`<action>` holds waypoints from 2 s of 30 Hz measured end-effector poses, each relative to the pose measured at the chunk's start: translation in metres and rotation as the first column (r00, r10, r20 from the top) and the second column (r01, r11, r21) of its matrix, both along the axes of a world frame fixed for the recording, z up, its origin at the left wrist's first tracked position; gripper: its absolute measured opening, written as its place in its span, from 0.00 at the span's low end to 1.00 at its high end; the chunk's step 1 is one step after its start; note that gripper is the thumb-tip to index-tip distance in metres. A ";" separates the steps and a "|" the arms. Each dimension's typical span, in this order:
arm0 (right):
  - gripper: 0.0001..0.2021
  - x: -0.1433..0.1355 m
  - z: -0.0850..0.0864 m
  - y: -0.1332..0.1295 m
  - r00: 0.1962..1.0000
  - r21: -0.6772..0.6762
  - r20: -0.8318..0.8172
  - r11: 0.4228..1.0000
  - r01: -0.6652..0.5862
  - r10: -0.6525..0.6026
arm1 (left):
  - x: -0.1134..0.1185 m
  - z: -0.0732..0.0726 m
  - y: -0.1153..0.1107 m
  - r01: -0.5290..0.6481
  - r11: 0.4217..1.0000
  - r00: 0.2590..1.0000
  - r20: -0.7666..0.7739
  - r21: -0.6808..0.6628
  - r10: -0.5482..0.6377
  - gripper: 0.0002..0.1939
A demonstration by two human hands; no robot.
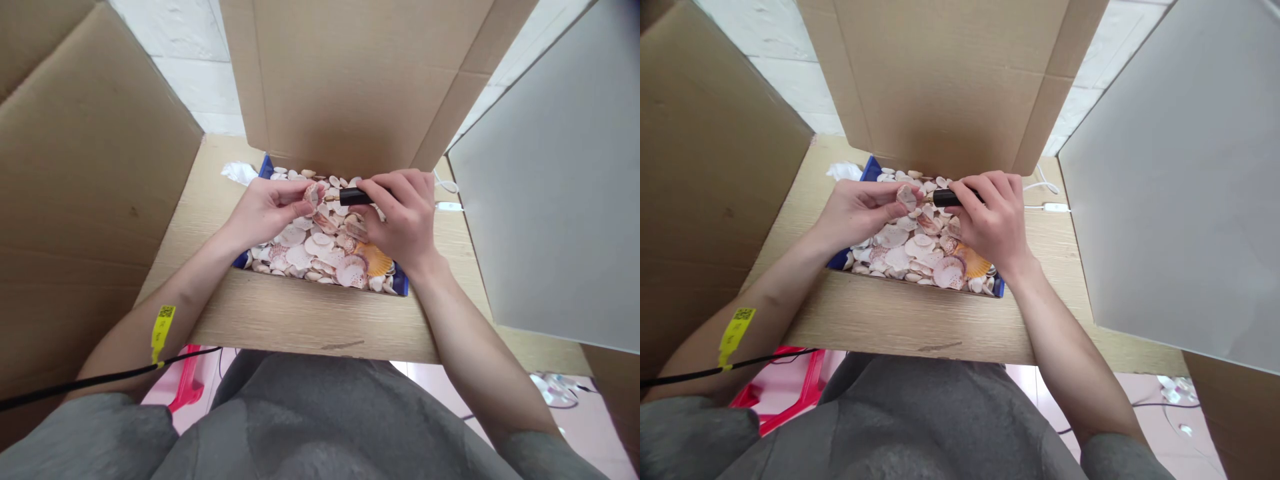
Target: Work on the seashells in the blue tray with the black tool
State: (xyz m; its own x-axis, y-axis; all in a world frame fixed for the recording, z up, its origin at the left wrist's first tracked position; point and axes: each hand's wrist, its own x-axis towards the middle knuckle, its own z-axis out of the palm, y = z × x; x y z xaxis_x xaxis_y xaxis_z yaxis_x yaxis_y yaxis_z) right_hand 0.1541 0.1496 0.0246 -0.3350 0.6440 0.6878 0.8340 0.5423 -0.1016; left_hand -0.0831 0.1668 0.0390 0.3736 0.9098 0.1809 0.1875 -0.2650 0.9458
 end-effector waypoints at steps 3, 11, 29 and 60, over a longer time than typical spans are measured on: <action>0.12 0.000 -0.001 0.001 1.000 -0.001 -0.018 1.000 0.015 -0.015 | -0.001 0.000 0.001 0.010 1.000 1.000 0.012 -0.026 -0.009 0.13; 0.12 0.001 -0.002 0.002 0.999 -0.072 -0.041 0.997 0.005 -0.008 | -0.001 -0.001 0.003 0.029 0.998 0.998 0.049 -0.058 -0.026 0.14; 0.11 0.000 -0.003 0.003 1.000 -0.011 -0.024 1.000 0.011 -0.011 | -0.001 0.001 0.002 0.047 0.999 0.999 0.003 -0.018 -0.047 0.12; 0.13 0.002 -0.004 0.002 0.999 -0.013 0.046 1.000 -0.019 0.019 | -0.003 0.001 0.001 0.082 0.992 0.997 0.023 -0.097 -0.080 0.14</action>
